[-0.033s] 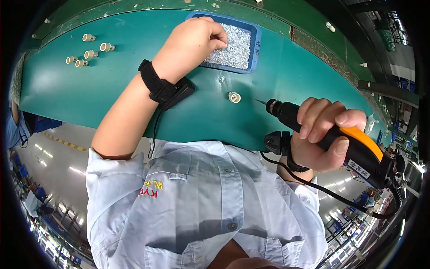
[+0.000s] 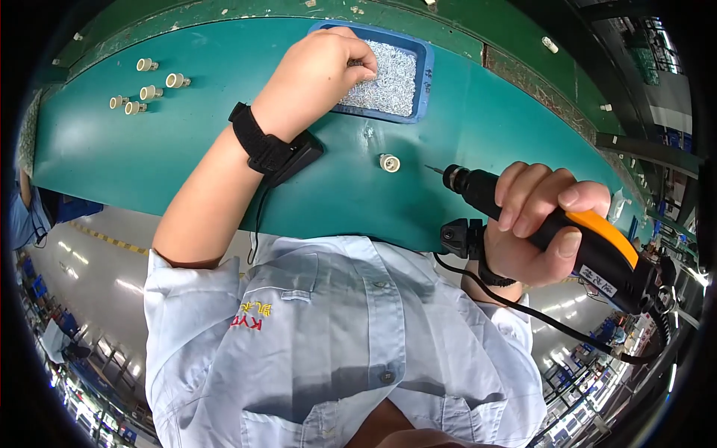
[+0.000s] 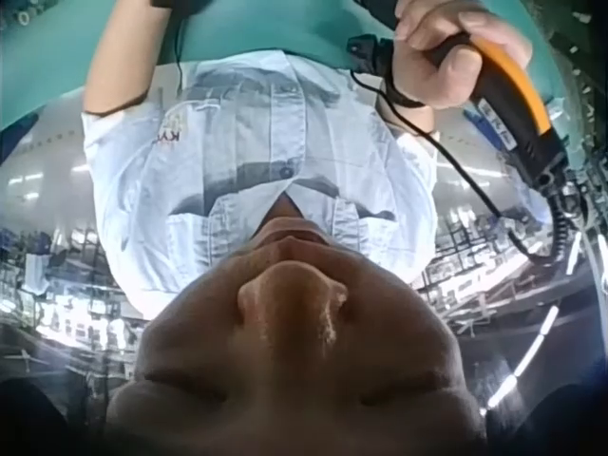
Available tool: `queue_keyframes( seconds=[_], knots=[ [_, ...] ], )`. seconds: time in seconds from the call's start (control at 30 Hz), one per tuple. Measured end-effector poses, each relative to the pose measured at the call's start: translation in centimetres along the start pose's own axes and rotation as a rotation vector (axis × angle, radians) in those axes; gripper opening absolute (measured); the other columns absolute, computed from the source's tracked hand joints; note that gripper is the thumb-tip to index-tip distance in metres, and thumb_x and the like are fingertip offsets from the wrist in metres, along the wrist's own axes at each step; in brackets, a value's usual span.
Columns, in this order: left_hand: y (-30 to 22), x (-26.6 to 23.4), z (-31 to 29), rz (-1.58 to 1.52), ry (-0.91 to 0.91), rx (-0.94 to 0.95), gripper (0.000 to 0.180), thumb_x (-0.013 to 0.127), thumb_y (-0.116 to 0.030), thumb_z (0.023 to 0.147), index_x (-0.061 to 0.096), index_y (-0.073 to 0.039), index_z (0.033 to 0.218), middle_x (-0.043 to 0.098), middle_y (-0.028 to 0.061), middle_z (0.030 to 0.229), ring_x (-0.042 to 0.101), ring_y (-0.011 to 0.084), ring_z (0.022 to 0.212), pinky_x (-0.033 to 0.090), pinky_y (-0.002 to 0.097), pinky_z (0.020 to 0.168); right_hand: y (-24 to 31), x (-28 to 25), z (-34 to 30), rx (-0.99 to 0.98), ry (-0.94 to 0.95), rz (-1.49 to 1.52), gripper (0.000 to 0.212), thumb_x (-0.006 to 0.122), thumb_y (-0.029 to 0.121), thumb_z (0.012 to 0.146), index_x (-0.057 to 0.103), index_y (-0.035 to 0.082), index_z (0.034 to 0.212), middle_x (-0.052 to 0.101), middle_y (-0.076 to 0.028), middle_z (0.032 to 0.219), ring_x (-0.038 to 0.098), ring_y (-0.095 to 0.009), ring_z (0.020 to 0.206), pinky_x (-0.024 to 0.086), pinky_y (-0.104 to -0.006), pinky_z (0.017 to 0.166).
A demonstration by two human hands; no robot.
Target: The person picks up a small metal pin from a tray, inserts it into a plastic component, and uses a power screwdriver to secure it before placing the finished part onto the conveyor belt.
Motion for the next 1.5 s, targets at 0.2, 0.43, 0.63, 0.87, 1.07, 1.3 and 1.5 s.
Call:
queue_keyframes(
  seconds=[0.2, 0.43, 0.63, 0.87, 1.07, 1.3, 1.5],
  knots=[
    [1.0, 0.0, -0.3, -0.142, -0.041, -0.278, 0.004, 0.064, -0.004, 0.08, 0.062, 0.0, 0.081, 0.062, 0.0137, 0.07, 0.064, 0.0262, 0.068, 0.05, 0.034, 0.063, 0.1, -0.3, 0.1, 0.053, -0.027, 0.047, 0.037, 0.067, 0.034, 0.088, 0.046, 0.007, 0.102, 0.051, -0.003, 0.061, 0.05, -0.015, 0.051, 0.042, -0.0299, 0.051],
    [1.1, 0.5, -0.9, -0.504, -0.114, -0.237, 0.015, 0.055, 0.003, 0.087, 0.063, 0.002, 0.099, 0.066, 0.0109, 0.079, 0.066, 0.0181, 0.073, 0.054, 0.0279, 0.069, 0.4, 0.0, 0.2, 0.045, -0.025, 0.047, 0.037, 0.067, 0.034, 0.088, 0.047, 0.007, 0.103, 0.052, -0.003, 0.063, 0.052, -0.015, 0.053, 0.042, -0.0301, 0.052],
    [-2.3, 0.5, -2.8, -0.542, -0.009, -0.239, 0.016, 0.052, 0.002, 0.091, 0.061, 0.002, 0.104, 0.067, 0.0106, 0.084, 0.067, 0.0161, 0.078, 0.055, 0.0264, 0.073, 1.2, 0.2, 0.8, 0.017, 0.041, 0.098, 0.034, 0.062, 0.034, 0.09, 0.046, 0.008, 0.106, 0.052, -0.002, 0.067, 0.051, -0.014, 0.055, 0.041, -0.0285, 0.053],
    [-4.6, 1.5, -6.9, -0.752, 0.133, -0.391, 0.015, 0.05, -0.004, 0.096, 0.061, 0.003, 0.103, 0.068, 0.0099, 0.09, 0.067, 0.016, 0.084, 0.054, 0.0277, 0.076, 2.0, 1.2, 0.8, 0.026, 0.112, 0.156, 0.03, 0.052, 0.035, 0.093, 0.046, 0.011, 0.109, 0.051, 0.0, 0.072, 0.05, -0.011, 0.062, 0.038, -0.026, 0.06],
    [-4.6, 1.9, -8.1, -1.068, 0.183, -0.592, 0.016, 0.048, -0.008, 0.098, 0.058, 0.002, 0.106, 0.067, 0.0096, 0.095, 0.066, 0.016, 0.089, 0.054, 0.0282, 0.08, 2.1, 1.8, 0.8, 0.021, 0.144, 0.161, 0.031, 0.055, 0.035, 0.093, 0.045, 0.011, 0.11, 0.052, 0.001, 0.072, 0.051, -0.011, 0.062, 0.038, -0.0262, 0.061],
    [-5.7, 2.4, -9.2, -0.742, 0.189, -0.38, 0.008, 0.06, -0.006, 0.09, 0.062, -0.001, 0.096, 0.067, 0.0089, 0.094, 0.066, 0.0221, 0.087, 0.052, 0.0307, 0.077, 2.4, 2.4, 0.7, 0.003, 0.142, 0.241, 0.031, 0.057, 0.035, 0.092, 0.045, 0.011, 0.109, 0.052, 0.001, 0.072, 0.052, -0.01, 0.065, 0.04, -0.0259, 0.062],
    [-7.8, 0.4, -8.2, -0.24, -0.025, 0.014, 0.017, 0.079, -0.008, 0.065, 0.069, -0.008, 0.078, 0.063, 0.0034, 0.088, 0.057, 0.0223, 0.083, 0.045, 0.0315, 0.075, 1.9, 2.8, 0.5, -0.011, 0.209, 0.267, 0.032, 0.058, 0.035, 0.092, 0.043, 0.012, 0.108, 0.052, 0.0, 0.072, 0.052, -0.01, 0.064, 0.04, -0.0249, 0.061]
  ],
)
Point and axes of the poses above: each hand's wrist, its own z-axis towards the middle knuckle, its own x-axis out of the palm, y = z × x, the point moved 6 cm from there along z, towards the middle knuckle
